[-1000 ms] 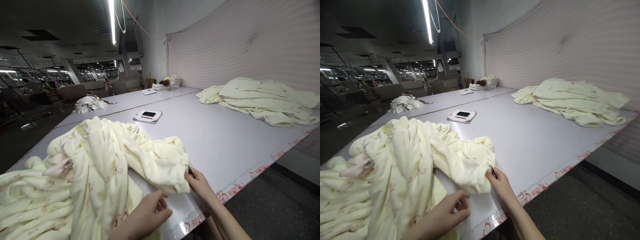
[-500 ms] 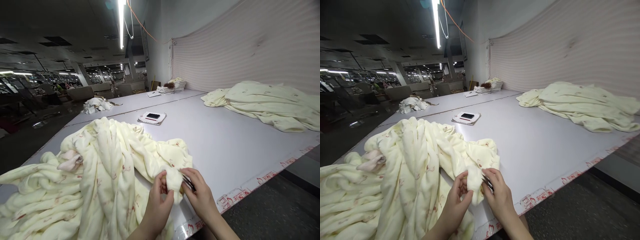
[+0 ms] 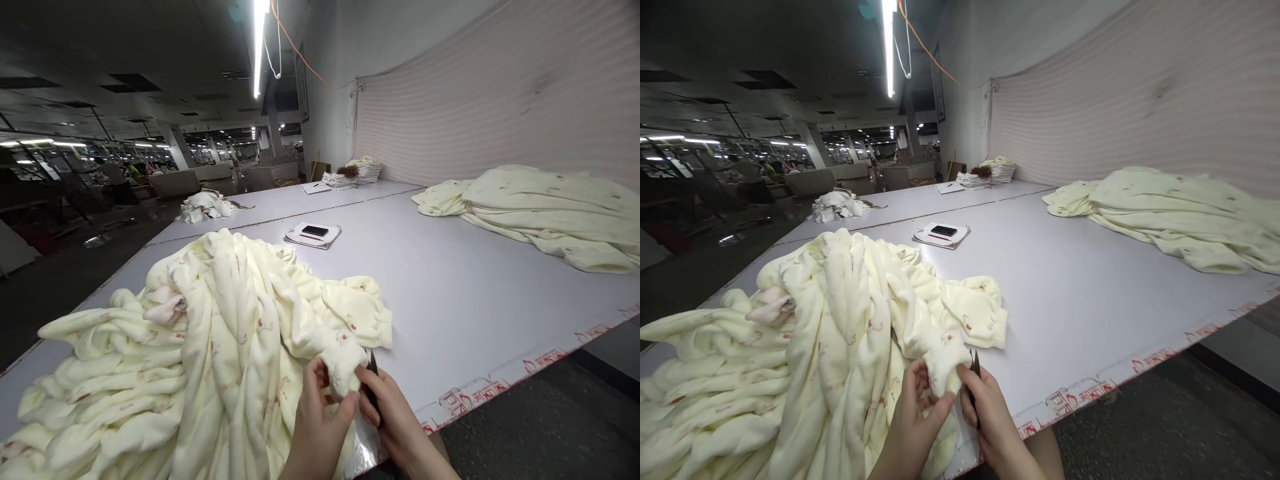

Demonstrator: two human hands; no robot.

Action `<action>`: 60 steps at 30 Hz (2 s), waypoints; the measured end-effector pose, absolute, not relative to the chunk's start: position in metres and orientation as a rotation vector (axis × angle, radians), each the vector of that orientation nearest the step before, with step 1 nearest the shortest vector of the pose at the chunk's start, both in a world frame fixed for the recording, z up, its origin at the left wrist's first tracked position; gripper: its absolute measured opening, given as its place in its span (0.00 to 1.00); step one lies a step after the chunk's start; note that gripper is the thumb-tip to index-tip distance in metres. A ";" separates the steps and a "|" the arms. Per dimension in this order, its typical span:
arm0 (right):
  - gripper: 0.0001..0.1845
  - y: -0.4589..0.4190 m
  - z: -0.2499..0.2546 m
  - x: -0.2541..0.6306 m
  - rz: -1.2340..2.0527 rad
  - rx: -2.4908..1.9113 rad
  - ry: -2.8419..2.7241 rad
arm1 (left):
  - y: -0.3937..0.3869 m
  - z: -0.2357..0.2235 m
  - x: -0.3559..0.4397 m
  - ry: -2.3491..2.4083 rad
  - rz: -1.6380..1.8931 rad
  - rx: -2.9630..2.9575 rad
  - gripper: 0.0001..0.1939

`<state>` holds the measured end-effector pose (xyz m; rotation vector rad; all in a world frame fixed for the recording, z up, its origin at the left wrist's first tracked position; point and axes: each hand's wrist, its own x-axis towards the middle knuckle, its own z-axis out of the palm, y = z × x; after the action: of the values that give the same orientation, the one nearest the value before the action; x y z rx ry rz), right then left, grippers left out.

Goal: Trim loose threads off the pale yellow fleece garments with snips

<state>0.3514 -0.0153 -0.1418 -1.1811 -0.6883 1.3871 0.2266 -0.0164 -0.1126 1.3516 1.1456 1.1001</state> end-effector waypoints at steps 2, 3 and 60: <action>0.17 -0.020 -0.142 0.356 1.181 -1.308 -0.841 | -0.014 -0.108 0.228 1.142 1.109 1.375 0.18; 0.16 -0.023 -0.141 0.360 1.022 -1.386 -0.944 | -0.012 -0.105 0.228 1.147 1.120 1.419 0.14; 0.12 -0.044 -0.085 0.380 0.447 -1.449 -1.846 | -0.004 -0.117 0.199 0.796 1.100 1.763 0.15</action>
<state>0.3803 -0.0436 -0.0851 -1.4487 -1.8456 0.4467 0.1990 -0.0038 -0.1173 1.7630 0.7958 1.1001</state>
